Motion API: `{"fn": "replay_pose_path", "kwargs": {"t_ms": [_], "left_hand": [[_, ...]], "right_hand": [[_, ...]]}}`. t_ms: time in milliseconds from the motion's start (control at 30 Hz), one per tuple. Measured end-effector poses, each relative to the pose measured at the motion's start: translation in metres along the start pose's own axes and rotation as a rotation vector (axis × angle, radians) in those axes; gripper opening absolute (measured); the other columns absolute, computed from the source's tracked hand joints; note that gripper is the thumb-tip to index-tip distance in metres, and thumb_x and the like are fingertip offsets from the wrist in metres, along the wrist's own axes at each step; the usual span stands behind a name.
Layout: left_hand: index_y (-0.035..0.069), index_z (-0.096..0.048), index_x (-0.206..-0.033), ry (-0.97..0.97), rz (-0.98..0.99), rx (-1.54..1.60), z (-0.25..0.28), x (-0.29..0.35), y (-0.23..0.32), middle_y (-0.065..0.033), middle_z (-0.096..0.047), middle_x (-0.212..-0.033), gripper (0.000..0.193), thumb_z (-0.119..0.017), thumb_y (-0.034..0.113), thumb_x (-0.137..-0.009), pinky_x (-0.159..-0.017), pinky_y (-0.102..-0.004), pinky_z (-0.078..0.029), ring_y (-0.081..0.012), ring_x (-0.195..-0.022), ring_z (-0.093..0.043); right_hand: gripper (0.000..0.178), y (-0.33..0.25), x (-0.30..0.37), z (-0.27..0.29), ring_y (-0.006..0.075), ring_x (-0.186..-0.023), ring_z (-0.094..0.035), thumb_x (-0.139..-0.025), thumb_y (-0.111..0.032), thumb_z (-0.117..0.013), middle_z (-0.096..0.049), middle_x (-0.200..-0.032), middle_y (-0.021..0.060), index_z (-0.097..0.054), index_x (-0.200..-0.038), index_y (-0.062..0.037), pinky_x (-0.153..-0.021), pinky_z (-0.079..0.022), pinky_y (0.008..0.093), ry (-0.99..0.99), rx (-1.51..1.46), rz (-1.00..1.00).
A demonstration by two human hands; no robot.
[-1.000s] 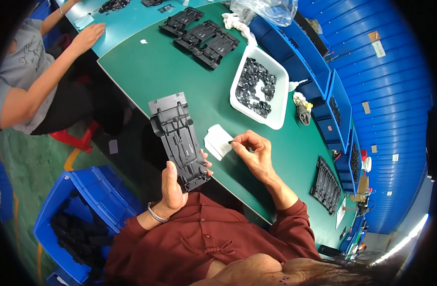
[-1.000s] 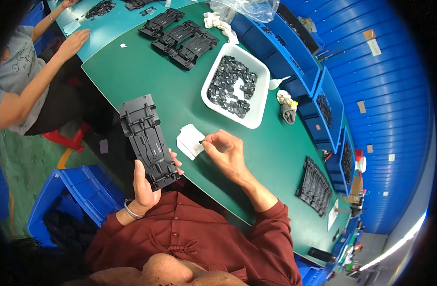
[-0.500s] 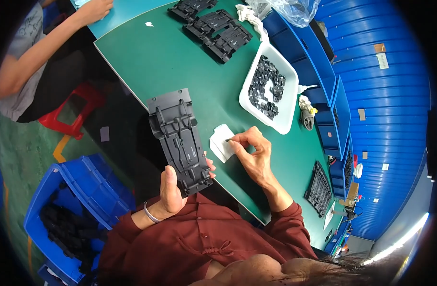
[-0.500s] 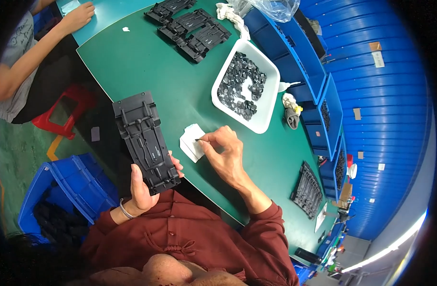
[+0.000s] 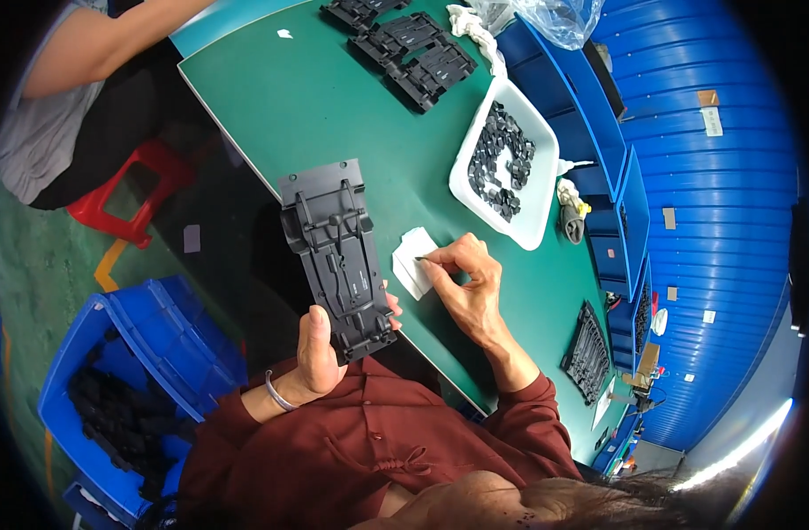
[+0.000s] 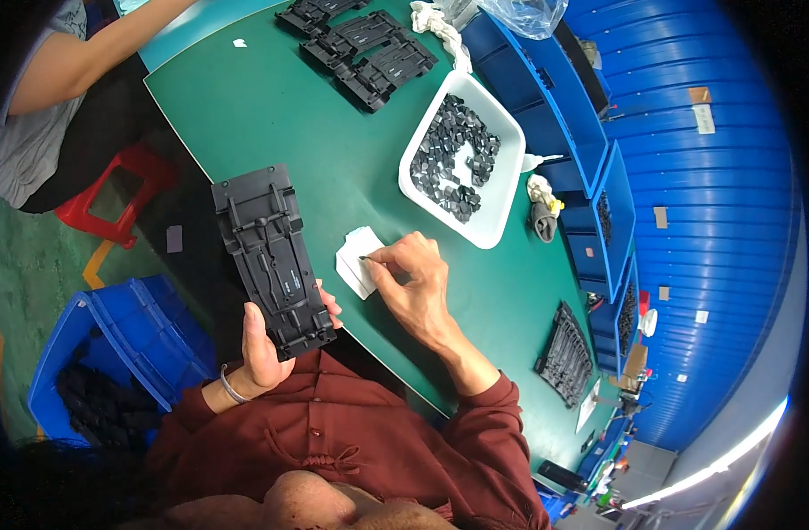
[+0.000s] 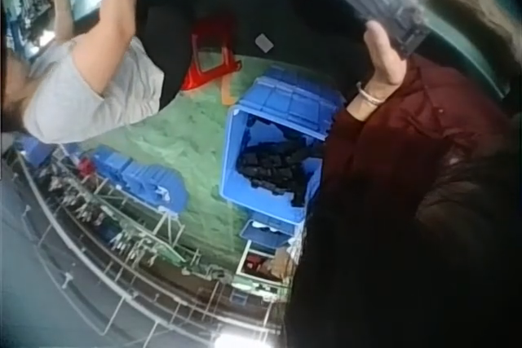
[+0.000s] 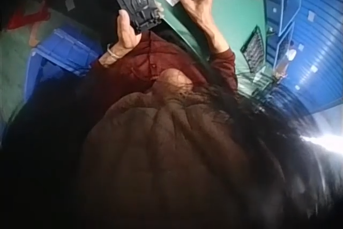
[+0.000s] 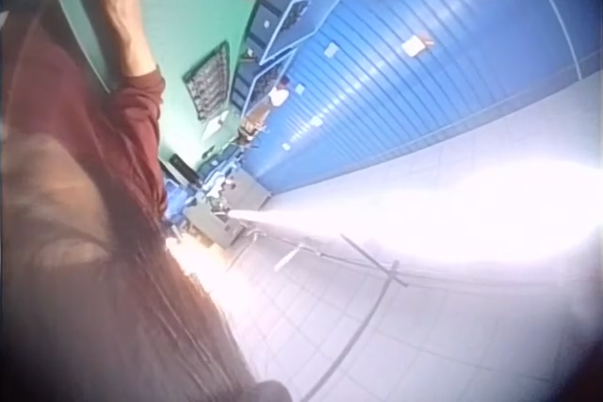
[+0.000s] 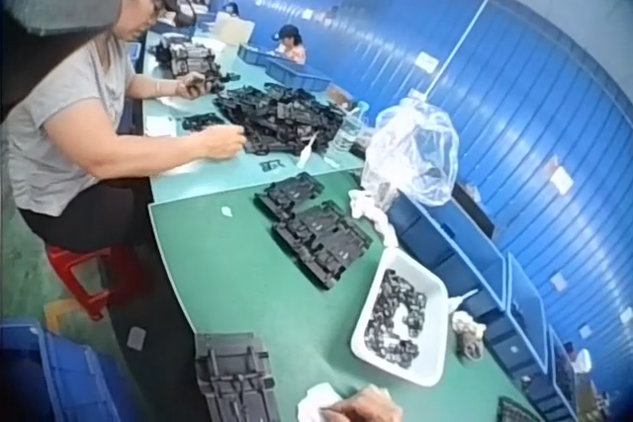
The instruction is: The recorder is assembling small plastic components onto a toy car chassis at a factory workbench.
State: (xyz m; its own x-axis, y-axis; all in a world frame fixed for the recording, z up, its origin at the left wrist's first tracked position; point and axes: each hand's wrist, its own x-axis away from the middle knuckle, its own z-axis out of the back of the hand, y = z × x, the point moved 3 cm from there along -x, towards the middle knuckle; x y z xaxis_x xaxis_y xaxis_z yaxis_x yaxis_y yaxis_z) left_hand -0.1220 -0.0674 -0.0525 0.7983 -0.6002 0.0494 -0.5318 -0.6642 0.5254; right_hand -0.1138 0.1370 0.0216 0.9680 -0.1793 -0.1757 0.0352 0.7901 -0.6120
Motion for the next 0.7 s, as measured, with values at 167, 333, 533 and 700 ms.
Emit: {"fn": "replay_pose_path", "kwargs": {"t_ms": [167,333,533,700], "left_hand": [[-0.013,-0.044,-0.142,-0.01,0.005,-0.001,0.0005,0.0001,-0.0004,-0.0244,-0.065,-0.124,0.087,-0.029,0.064,-0.106,-0.095,-0.0434,-0.057,-0.0293,-0.108,-0.068],[-0.013,-0.045,-0.142,-0.011,0.007,-0.005,0.0007,0.0,0.0001,-0.0241,-0.065,-0.124,0.087,-0.029,0.065,-0.106,-0.096,-0.0432,-0.057,-0.0291,-0.109,-0.068],[-0.013,-0.045,-0.142,-0.013,0.016,-0.002,0.0006,0.0001,0.0005,-0.0238,-0.064,-0.124,0.088,-0.029,0.065,-0.106,-0.096,-0.0433,-0.057,-0.0289,-0.11,-0.068],[-0.013,-0.045,-0.142,-0.013,0.023,0.004,0.0018,0.0004,0.0004,-0.0242,-0.064,-0.125,0.088,-0.029,0.065,-0.105,-0.097,-0.0436,-0.057,-0.0291,-0.111,-0.068]], "right_hand": [[0.007,0.0009,-0.0008,-0.0013,0.0194,-0.071,-0.057,-0.077,-0.002,-0.077,-0.065,-0.074,0.0027,-0.072,-0.081,-0.0063,-0.073,-0.038,0.0354,-0.003,0.005,0.008],[0.007,-0.0001,-0.0018,-0.0012,0.0193,-0.07,-0.057,-0.077,-0.002,-0.076,-0.064,-0.074,0.0026,-0.072,-0.08,-0.0064,-0.073,-0.038,0.0353,-0.01,-0.001,0.008],[0.007,-0.0007,-0.0029,-0.001,0.019,-0.068,-0.057,-0.077,-0.001,-0.076,-0.064,-0.073,0.0029,-0.071,-0.078,-0.0061,-0.071,-0.038,0.0353,-0.003,0.019,0.046],[0.008,-0.0035,-0.0041,0.0007,0.0196,-0.068,-0.056,-0.076,0.0,-0.075,-0.063,-0.072,0.0028,-0.071,-0.079,-0.006,-0.071,-0.039,0.0355,0.0,-0.032,0.044]]}}
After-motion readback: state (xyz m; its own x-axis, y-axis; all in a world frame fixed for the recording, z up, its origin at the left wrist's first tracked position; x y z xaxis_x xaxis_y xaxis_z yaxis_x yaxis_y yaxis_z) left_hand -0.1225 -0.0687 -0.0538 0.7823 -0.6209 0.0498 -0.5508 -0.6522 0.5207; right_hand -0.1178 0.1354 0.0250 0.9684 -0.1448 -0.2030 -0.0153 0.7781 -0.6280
